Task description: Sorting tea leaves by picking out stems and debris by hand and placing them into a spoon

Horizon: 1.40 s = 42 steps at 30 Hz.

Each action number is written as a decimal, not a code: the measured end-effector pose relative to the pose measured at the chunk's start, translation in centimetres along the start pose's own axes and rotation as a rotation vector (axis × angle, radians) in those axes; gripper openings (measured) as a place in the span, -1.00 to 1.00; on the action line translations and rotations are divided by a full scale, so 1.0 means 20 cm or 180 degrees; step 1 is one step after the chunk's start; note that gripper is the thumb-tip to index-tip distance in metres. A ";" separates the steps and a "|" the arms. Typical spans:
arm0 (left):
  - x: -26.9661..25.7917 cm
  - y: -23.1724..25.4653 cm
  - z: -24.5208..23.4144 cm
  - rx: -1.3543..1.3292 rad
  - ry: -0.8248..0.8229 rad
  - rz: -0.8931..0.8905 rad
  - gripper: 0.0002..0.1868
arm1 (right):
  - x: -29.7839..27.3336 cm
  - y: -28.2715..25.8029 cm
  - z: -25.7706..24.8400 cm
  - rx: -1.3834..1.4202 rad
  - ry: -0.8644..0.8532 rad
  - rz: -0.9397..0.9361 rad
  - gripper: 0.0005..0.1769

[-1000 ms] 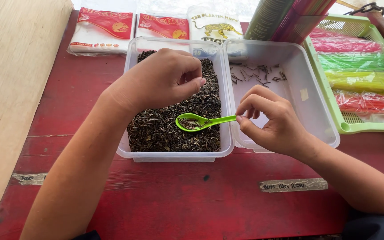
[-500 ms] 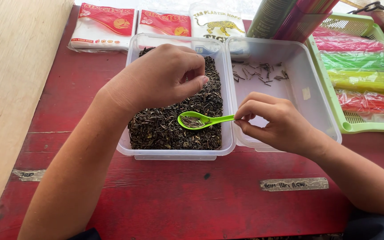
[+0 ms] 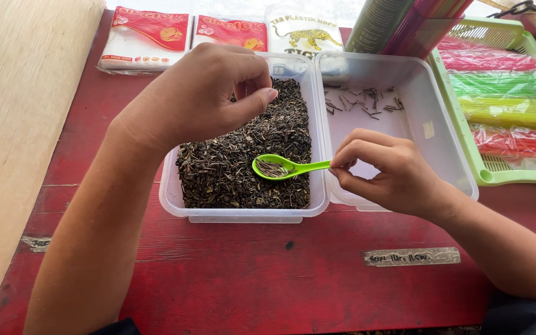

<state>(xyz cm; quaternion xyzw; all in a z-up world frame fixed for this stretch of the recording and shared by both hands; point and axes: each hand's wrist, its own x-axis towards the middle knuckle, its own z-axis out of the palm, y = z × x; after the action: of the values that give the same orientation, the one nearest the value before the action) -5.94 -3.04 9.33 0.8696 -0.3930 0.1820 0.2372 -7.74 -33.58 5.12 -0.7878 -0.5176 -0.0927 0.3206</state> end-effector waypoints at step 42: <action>0.00 -0.20 0.28 -0.0094 -0.0408 -0.0290 -0.78 | 0.28 0.17 -0.12 -0.0506 -0.0639 -0.0281 -0.95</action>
<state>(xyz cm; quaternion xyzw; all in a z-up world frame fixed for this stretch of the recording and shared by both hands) -2.07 -3.80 3.56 0.8929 -0.3700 0.1092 0.2323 -1.88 -31.72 8.27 -0.7925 -0.5723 -0.0682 0.1993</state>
